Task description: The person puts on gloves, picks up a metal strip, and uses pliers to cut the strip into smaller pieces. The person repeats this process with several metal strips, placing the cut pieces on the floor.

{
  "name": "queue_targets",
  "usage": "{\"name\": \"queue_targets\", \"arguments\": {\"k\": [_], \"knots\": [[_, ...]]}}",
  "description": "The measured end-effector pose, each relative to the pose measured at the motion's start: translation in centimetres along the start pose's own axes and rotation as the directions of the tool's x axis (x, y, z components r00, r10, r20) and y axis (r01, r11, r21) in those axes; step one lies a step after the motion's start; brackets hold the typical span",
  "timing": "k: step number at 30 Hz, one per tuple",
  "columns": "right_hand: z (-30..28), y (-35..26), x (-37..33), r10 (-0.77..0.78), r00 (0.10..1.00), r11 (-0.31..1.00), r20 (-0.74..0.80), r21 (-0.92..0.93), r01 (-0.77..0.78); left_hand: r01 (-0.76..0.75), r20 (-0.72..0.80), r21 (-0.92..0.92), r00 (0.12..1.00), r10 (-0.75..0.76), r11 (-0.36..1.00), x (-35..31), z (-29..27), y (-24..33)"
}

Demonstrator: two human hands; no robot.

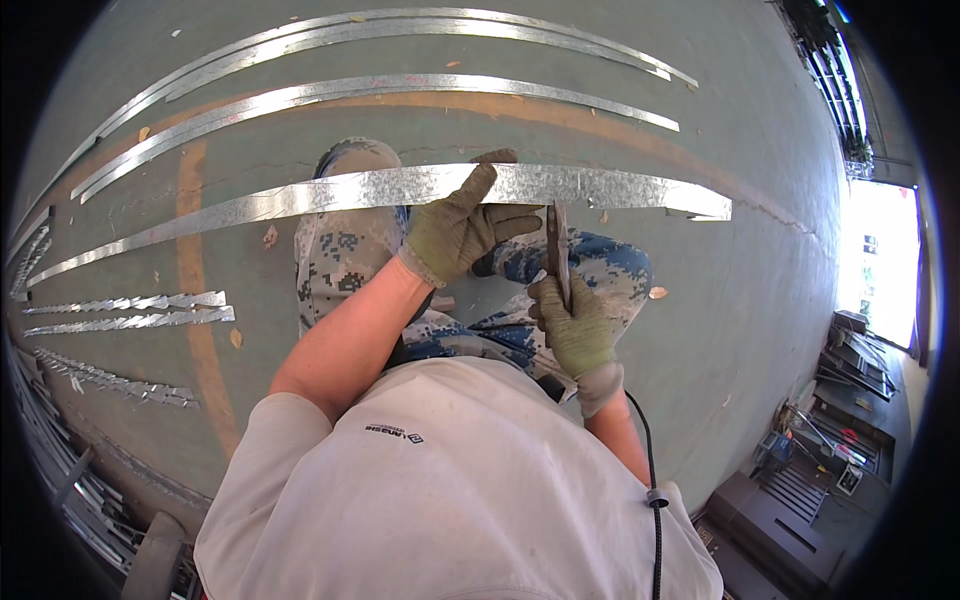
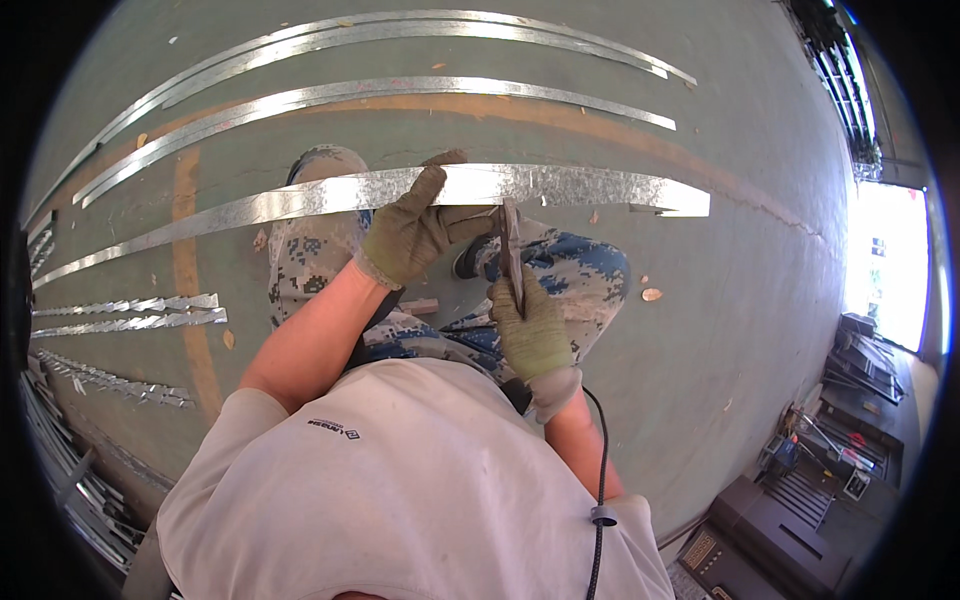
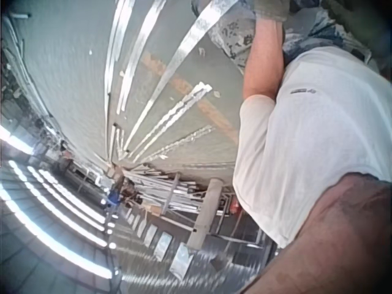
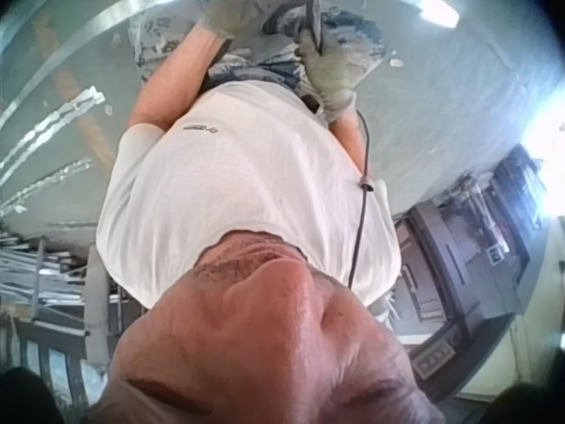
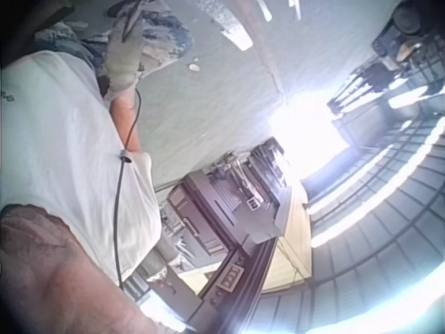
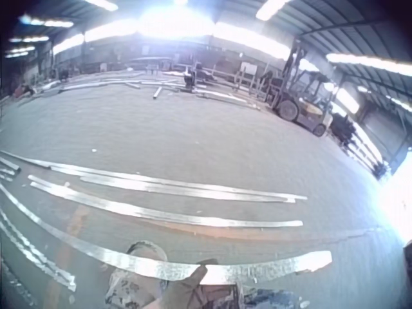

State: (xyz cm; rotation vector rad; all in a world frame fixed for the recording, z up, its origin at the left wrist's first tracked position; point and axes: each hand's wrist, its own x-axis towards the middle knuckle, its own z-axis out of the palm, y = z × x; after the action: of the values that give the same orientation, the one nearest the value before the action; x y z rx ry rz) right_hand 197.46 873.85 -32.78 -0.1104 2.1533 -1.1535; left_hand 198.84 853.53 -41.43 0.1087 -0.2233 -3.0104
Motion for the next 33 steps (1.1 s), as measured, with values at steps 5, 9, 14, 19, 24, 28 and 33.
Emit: {"name": "queue_targets", "arguments": {"k": [5, 9, 14, 19, 24, 28, 33], "knots": [[0.2, -0.2, -0.1, 0.023, 1.000, 1.000, -0.015, -0.004, -0.023, -0.001, -0.005, 0.022, 1.000, 0.001, 1.000, -0.1, 0.2, 0.1], [0.1, 1.2, 0.4, -0.095, 0.994, 0.990, -0.051, -0.112, 0.089, 0.008, 0.002, 0.004, 1.000, -0.008, 1.000, -0.1, 0.4, 0.1], [0.4, 0.8, 0.3, -0.074, 0.996, 0.986, -0.048, -0.155, 0.066, 0.016, -0.020, 0.017, 1.000, -0.016, 1.000, -0.1, 0.3, 0.3], [0.8, 1.2, 0.3, -0.030, 0.999, 0.999, -0.044, -0.039, 0.028, 0.015, -0.007, 0.002, 1.000, -0.015, 1.000, 0.0, 0.2, 0.1], [1.1, 1.0, 0.4, -0.011, 1.000, 0.990, -0.021, 0.139, 0.014, 0.029, -0.019, 0.013, 0.999, -0.029, 0.999, 0.1, 0.2, 0.1], [0.0, -1.6, -0.3, 0.159, 0.981, 0.944, 0.108, 0.273, -0.183, 0.049, -0.005, 0.023, 0.999, -0.049, 0.999, 0.1, 0.4, 0.0], [-1.0, -1.4, 0.1, 0.163, 0.961, 0.870, 0.223, 0.427, -0.247, 0.056, 0.022, 0.017, 0.998, -0.056, 0.998, 0.2, 0.1, -0.1]]}}
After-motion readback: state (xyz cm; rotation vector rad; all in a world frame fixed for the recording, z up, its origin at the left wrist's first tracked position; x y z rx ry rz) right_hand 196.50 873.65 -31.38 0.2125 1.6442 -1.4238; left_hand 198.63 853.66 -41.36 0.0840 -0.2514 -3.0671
